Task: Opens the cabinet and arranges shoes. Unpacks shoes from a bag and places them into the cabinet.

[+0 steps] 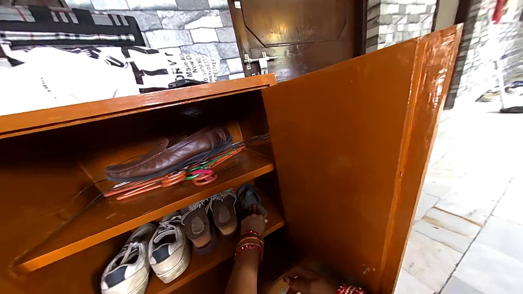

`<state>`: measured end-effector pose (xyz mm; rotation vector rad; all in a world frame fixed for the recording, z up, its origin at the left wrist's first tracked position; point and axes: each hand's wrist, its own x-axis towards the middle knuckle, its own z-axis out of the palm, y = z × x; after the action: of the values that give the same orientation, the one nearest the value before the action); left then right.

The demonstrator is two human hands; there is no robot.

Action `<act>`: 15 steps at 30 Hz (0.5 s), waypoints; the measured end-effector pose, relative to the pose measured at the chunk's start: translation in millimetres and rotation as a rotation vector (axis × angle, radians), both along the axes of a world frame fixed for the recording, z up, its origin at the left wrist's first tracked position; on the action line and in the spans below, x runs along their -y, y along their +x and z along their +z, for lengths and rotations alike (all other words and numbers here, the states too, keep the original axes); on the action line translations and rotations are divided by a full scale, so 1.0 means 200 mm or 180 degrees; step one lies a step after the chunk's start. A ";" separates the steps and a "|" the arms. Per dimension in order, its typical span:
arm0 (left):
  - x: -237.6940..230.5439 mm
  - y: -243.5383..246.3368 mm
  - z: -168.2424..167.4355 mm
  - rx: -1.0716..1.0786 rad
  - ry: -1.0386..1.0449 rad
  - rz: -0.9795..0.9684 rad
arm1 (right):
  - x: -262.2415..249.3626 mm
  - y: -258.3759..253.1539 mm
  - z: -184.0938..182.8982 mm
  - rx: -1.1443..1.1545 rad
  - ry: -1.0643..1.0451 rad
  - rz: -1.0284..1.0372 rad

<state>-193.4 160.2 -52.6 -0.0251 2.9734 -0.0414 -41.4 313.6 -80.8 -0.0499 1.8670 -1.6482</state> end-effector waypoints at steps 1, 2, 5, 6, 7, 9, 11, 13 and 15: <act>0.03 -0.01 0.00 0.0033 0.0144 -0.0018 | 0.01 0.00 -0.02 -0.0094 0.0146 0.0127; 0.06 -0.01 0.00 0.0050 0.0314 -0.0060 | 0.01 -0.01 -0.04 -0.0254 0.0345 0.0331; 0.13 0.12 0.01 -0.0273 0.0564 -0.0385 | 0.03 -0.01 -0.11 -0.1014 0.1230 0.1297; 0.15 0.21 0.00 -0.0520 0.0589 -0.0607 | 0.04 -0.01 -0.11 -0.1222 0.1503 0.1657; 0.17 0.32 -0.03 -0.0799 0.0600 -0.0897 | 0.05 0.00 -0.10 -0.1337 0.1721 0.1986; 0.25 0.56 -0.13 -0.1188 0.0515 -0.1617 | 0.10 0.03 -0.10 -0.1436 0.1948 0.2420; 0.36 0.80 -0.20 -0.0775 0.0387 -0.2123 | 0.14 0.06 -0.13 -0.1485 0.2038 0.2666; 0.45 0.96 -0.26 0.0320 0.0302 -0.1815 | 0.19 0.09 -0.15 -0.1539 0.2135 0.2876; 0.56 1.02 -0.39 0.1202 0.0190 -0.1257 | 0.24 0.13 -0.15 -0.1463 0.2371 0.3121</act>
<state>10.8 47.8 -131.1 0.5169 2.5557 -0.0051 -14.5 266.2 -110.8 -0.9184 2.1286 -0.2556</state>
